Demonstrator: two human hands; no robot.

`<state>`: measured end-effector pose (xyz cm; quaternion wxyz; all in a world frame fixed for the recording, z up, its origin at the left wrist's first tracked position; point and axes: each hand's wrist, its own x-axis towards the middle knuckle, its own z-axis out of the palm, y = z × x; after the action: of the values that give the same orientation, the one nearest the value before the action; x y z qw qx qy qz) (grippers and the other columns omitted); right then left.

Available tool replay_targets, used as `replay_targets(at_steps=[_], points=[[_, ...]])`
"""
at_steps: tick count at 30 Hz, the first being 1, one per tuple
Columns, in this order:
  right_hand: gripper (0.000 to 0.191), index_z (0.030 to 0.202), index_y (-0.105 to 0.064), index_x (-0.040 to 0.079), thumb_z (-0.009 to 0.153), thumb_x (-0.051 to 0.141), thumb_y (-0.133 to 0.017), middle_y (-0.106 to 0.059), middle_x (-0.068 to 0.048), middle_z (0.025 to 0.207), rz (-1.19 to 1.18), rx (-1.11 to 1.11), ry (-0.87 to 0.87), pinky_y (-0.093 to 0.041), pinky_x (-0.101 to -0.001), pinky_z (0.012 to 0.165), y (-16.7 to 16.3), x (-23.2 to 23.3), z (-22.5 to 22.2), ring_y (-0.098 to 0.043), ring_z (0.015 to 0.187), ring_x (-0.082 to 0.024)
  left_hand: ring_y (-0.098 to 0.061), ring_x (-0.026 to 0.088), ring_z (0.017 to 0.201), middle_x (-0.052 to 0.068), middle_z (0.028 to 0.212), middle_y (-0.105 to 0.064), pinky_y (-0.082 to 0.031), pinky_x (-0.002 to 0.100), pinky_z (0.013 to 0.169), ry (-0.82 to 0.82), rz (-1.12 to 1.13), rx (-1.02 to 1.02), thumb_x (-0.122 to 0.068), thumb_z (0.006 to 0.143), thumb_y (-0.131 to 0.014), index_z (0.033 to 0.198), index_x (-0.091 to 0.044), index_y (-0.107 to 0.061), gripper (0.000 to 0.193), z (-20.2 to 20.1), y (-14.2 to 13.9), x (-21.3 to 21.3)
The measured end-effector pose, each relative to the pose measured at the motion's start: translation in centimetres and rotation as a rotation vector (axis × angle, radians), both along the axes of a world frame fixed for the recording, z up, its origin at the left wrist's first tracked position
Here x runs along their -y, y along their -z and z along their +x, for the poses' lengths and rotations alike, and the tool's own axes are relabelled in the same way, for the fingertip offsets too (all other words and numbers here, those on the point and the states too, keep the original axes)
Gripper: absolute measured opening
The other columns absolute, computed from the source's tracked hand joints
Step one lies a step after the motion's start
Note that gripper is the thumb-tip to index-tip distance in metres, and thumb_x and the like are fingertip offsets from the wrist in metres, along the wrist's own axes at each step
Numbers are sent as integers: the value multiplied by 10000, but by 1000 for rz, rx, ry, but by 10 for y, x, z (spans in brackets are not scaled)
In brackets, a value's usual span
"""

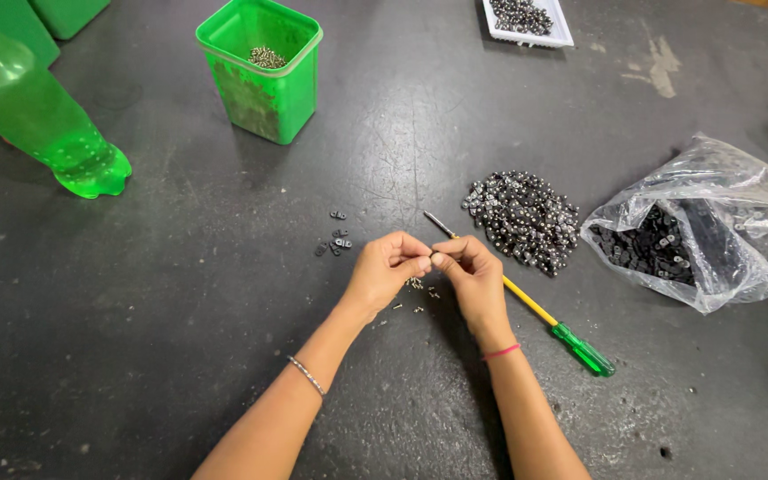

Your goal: The person sorts small metal screws on a workbench, picking them up one at a time and placing them into a green container. They occasionally use a yellow-handled pickup tool to gather screws from the table and from a pile next to a plastic bag of black parts.

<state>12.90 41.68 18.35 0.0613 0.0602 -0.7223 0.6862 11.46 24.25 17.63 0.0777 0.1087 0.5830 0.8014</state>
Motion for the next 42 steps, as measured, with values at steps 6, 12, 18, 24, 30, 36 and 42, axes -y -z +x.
replay_targets(at_steps=[6,12,18,24,30,36,42], points=[[166,1093,-707,34,969,143,-702,-707,12,960,-176,160,-103,-512,-242,815,-10,-5,3,-623,872,-65,-699,100,923,39,1007,-755,-581,254,839,25,-56,-142,10,915,-699,1141,3,-721,227,-1,-10,4],[162,1032,-769,61,920,172,-730,-735,20,917,202,20,91,-510,-261,772,-26,-8,4,-634,831,-84,-680,99,875,43,973,-759,-563,264,801,-51,-129,-115,-56,955,-708,1132,10,-737,191,-4,-14,9],[164,930,-802,95,821,218,-805,-690,-93,890,930,-167,396,-515,-373,726,-45,-34,9,-674,821,-274,-726,141,957,82,1072,-753,-602,284,857,-148,63,-14,-107,973,-656,1139,18,-679,209,-15,-21,30],[197,958,-755,63,873,241,-758,-730,-71,879,807,-121,358,-542,-340,715,-46,-24,11,-714,790,-207,-718,142,949,99,1057,-743,-595,281,863,-141,174,133,-143,987,-642,1191,13,-673,258,-20,-19,43],[184,1048,-766,59,937,204,-736,-690,-49,771,627,-147,256,-468,-280,606,-60,5,22,-574,626,-134,-683,104,882,70,1024,-740,-578,252,838,-198,145,92,-136,979,-674,1209,29,-706,285,-31,-12,58],[150,1003,-766,56,884,147,-779,-691,-38,798,586,-217,224,-473,-261,606,-71,18,29,-600,639,-106,-674,95,849,61,994,-744,-574,243,812,-184,131,92,-114,974,-680,1199,27,-728,269,-34,-6,62],[154,993,-762,52,876,149,-787,-692,-43,803,594,-219,223,-483,-267,615,-72,18,29,-617,646,-120,-676,96,848,65,985,-747,-575,242,806,-171,103,97,-107,968,-687,1177,36,-738,258,-34,-7,61]])
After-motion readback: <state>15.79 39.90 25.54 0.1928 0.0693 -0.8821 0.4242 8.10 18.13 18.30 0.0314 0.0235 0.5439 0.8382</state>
